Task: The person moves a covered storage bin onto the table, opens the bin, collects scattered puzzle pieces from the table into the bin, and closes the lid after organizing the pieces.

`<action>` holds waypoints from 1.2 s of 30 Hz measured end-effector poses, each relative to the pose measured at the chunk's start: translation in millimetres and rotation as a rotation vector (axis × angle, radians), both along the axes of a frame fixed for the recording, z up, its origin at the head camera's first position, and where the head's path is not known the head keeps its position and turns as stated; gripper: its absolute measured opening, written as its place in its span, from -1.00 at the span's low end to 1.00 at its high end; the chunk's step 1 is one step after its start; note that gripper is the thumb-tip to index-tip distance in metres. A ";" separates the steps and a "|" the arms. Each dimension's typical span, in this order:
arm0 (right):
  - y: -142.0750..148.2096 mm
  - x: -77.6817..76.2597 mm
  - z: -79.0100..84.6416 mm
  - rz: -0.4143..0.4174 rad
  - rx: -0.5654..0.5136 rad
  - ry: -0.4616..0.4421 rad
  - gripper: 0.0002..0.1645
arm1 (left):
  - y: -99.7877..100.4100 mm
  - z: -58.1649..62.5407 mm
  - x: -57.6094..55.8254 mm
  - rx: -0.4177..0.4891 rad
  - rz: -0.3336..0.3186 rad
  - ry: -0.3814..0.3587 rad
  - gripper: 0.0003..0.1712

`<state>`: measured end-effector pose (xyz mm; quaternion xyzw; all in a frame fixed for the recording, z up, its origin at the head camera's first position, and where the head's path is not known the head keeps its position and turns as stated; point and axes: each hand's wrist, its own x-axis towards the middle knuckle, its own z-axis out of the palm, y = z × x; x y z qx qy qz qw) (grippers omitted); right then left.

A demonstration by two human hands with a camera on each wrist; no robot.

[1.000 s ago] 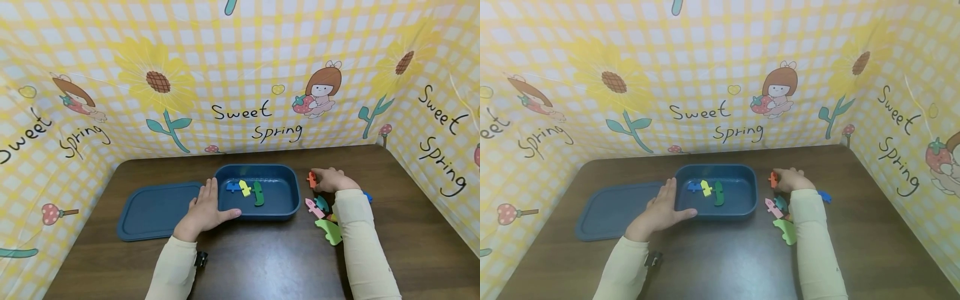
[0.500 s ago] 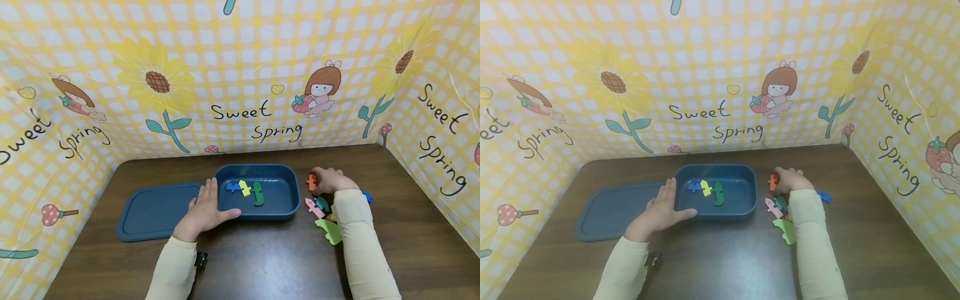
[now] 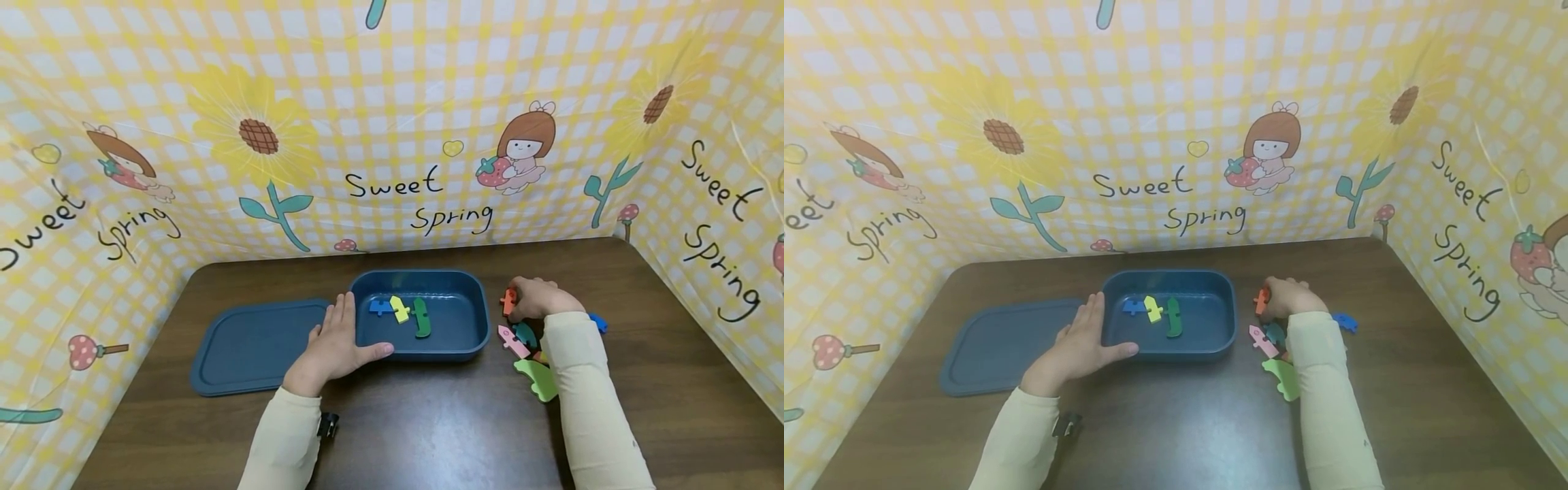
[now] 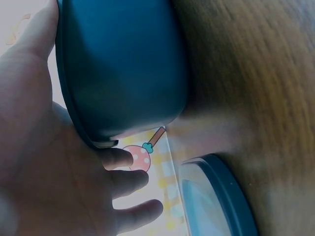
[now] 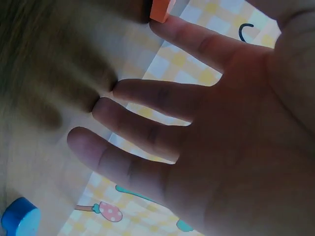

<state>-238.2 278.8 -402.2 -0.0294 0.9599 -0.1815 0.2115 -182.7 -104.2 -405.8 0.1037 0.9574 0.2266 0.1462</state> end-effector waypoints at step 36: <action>-39.5 26.5 55.6 0.110 -0.165 0.209 -0.15 | -1.0 -1.4 -2.0 -0.007 -0.006 -0.008 0.44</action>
